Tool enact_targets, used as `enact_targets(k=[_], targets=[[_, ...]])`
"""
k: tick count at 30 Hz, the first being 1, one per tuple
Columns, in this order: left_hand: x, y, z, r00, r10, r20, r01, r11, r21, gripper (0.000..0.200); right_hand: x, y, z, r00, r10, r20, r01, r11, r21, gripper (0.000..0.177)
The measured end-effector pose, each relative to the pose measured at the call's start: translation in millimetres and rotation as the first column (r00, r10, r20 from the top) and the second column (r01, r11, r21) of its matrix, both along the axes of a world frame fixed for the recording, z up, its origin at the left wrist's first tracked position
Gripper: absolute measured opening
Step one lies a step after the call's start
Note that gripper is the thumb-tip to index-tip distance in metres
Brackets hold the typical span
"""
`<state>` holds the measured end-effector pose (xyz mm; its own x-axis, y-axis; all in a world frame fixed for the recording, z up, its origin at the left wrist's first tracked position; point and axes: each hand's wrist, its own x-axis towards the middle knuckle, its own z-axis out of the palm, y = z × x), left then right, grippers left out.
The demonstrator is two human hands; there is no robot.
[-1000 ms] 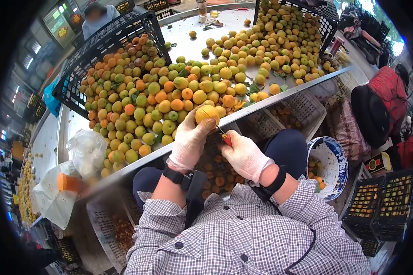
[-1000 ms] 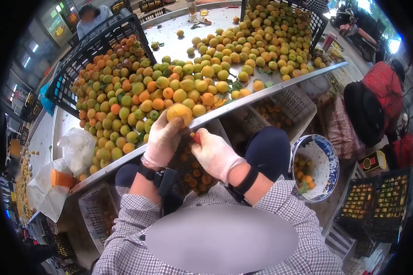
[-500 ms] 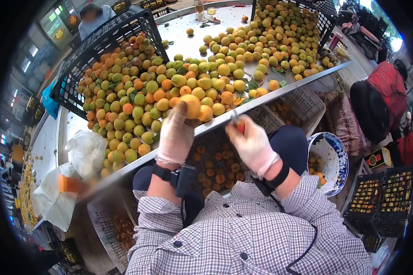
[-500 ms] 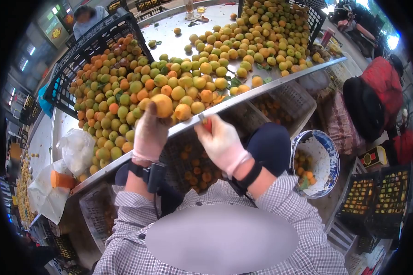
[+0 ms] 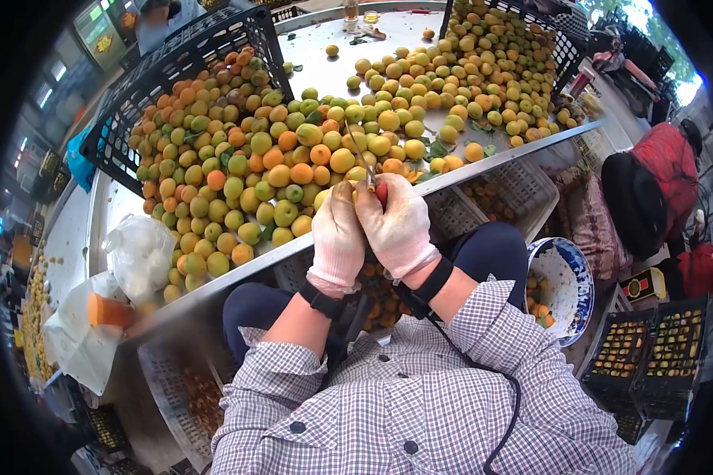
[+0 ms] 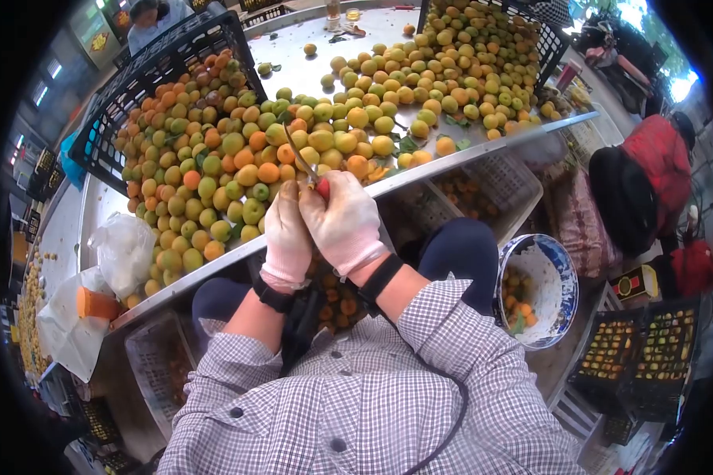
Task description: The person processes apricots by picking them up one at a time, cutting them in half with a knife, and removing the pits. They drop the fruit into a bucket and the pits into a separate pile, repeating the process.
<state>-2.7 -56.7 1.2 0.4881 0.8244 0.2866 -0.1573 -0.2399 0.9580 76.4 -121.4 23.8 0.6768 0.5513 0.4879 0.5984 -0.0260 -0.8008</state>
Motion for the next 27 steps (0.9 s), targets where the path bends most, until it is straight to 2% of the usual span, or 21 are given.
enact_targets(k=[2, 4, 5, 6, 7, 8, 9, 10, 12, 14, 15, 16, 18, 20, 21, 22, 23, 24, 25, 26, 27], targets=[[4.0, 1.5, -2.9, 1.000, 0.011, -0.003, -0.011, 0.999, -0.042, 0.044, 1.7, -0.2, -1.2, 0.998, 0.007, 0.055, -0.008, 1.000, 0.004, 0.018], [3.8, 3.0, -2.8, 0.996, -0.081, 0.030, 0.084, 0.984, -0.154, 0.045, 6.2, -1.7, -3.1, 0.994, 0.015, 0.110, -0.016, 1.000, 0.003, 0.016], [3.3, 5.1, -6.9, 0.994, -0.104, 0.030, 0.108, 0.985, -0.135, 0.032, 8.5, -3.1, -2.8, 0.979, 0.046, 0.200, -0.045, 0.999, -0.009, 0.016], [1.0, 6.7, -16.1, 0.994, -0.101, 0.031, 0.104, 0.984, -0.144, 0.032, 10.2, -4.8, -1.7, 0.955, 0.079, 0.286, -0.075, 0.997, -0.024, 0.016], [-1.3, 8.7, -27.7, 0.993, -0.036, -0.114, 0.058, 0.977, 0.203, 0.026, 11.9, -7.8, 0.9, 0.931, 0.109, 0.348, -0.116, 0.993, 0.000, 0.015], [-3.2, 8.3, -31.0, 0.971, 0.074, -0.228, 0.060, 0.847, 0.529, 0.026, 13.8, -10.2, 3.9, 0.931, 0.114, 0.347, -0.119, 0.993, -0.007, 0.015], [-2.9, 9.1, -33.5, 0.947, -0.104, -0.304, 0.186, 0.949, 0.254, 0.037, 16.8, -12.1, 6.2, 0.906, 0.161, 0.392, -0.166, 0.986, -0.021, 0.016], [-4.3, 9.0, -35.3, 0.946, -0.106, -0.307, 0.188, 0.949, 0.251, 0.037, 19.7, -13.1, 7.4, 0.878, 0.203, 0.435, -0.210, 0.977, -0.033, 0.016], [-5.9, 11.6, -35.7, 0.952, -0.059, -0.299, 0.188, 0.885, 0.426, 0.038, 26.4, -10.6, 1.4, 0.877, 0.221, 0.427, -0.234, 0.972, -0.022, 0.012], [-7.3, 14.3, -33.1, 0.956, -0.041, -0.290, 0.191, 0.838, 0.511, 0.039, 31.1, -10.0, -5.8, 0.973, 0.221, -0.073, -0.225, 0.973, -0.059, 0.015], [-9.1, 15.6, -30.5, 0.929, -0.039, -0.369, 0.231, 0.839, 0.493, 0.052, 30.7, -5.4, -9.9, 0.952, 0.187, -0.241, -0.181, 0.982, 0.047, 0.022], [-10.2, 16.1, -29.1, 0.895, -0.037, -0.445, 0.269, 0.840, 0.470, 0.068, 31.8, -7.5, -13.5, 0.952, 0.186, -0.241, -0.180, 0.983, 0.048, 0.022], [-12.3, 15.3, -32.4, 0.894, 0.016, -0.449, 0.250, 0.812, 0.527, 0.061, 27.8, -13.6, -12.1, 0.907, 0.204, -0.367, -0.213, 0.977, 0.015, 0.028], [-11.1, 19.5, -38.6, 0.890, 0.068, -0.452, 0.237, 0.777, 0.583, 0.054, 28.4, -18.5, -10.5, 0.930, 0.238, -0.279, -0.251, 0.968, -0.012, 0.031], [-7.9, 24.3, -44.1, 0.903, -0.113, -0.413, 0.259, 0.913, 0.316, 0.046, 28.5, -21.6, -9.0, 0.944, 0.274, -0.184, -0.287, 0.957, -0.048, 0.036], [-6.5, 27.1, -49.0, 0.908, -0.272, -0.319, 0.292, 0.956, 0.018, 0.041, 27.7, -25.6, -6.5, 0.944, 0.271, -0.188, -0.285, 0.957, -0.047, 0.036], [-8.1, 27.3, -52.0, 0.906, -0.274, -0.322, 0.295, 0.955, 0.015, 0.041, 26.2, -30.2, -2.3, 0.965, 0.261, -0.007, -0.259, 0.954, -0.153, 0.044], [-10.3, 27.4, -54.5, 0.917, -0.256, -0.305, 0.304, 0.945, 0.119, 0.042, 25.9, -32.8, -0.1, 0.949, 0.260, 0.177, -0.212, 0.945, -0.250, 0.054], [-10.6, 27.6, -56.7, 0.928, -0.240, -0.285, 0.308, 0.925, 0.224, 0.044, 27.3, -32.1, -4.5, 0.924, 0.274, 0.265, -0.224, 0.953, -0.204, 0.058], [-8.1, 23.6, -49.0, 0.927, -0.243, -0.286, 0.312, 0.923, 0.224, 0.044, 26.8, -33.7, -4.2, 0.926, 0.270, 0.264, -0.221, 0.954, -0.203, 0.058], [-4.2, 17.0, -34.4, 0.944, -0.325, 0.061, 0.324, 0.875, -0.360, 0.042, 25.7, -36.0, -3.0, 0.902, 0.279, 0.330, -0.231, 0.957, -0.176, 0.058]])
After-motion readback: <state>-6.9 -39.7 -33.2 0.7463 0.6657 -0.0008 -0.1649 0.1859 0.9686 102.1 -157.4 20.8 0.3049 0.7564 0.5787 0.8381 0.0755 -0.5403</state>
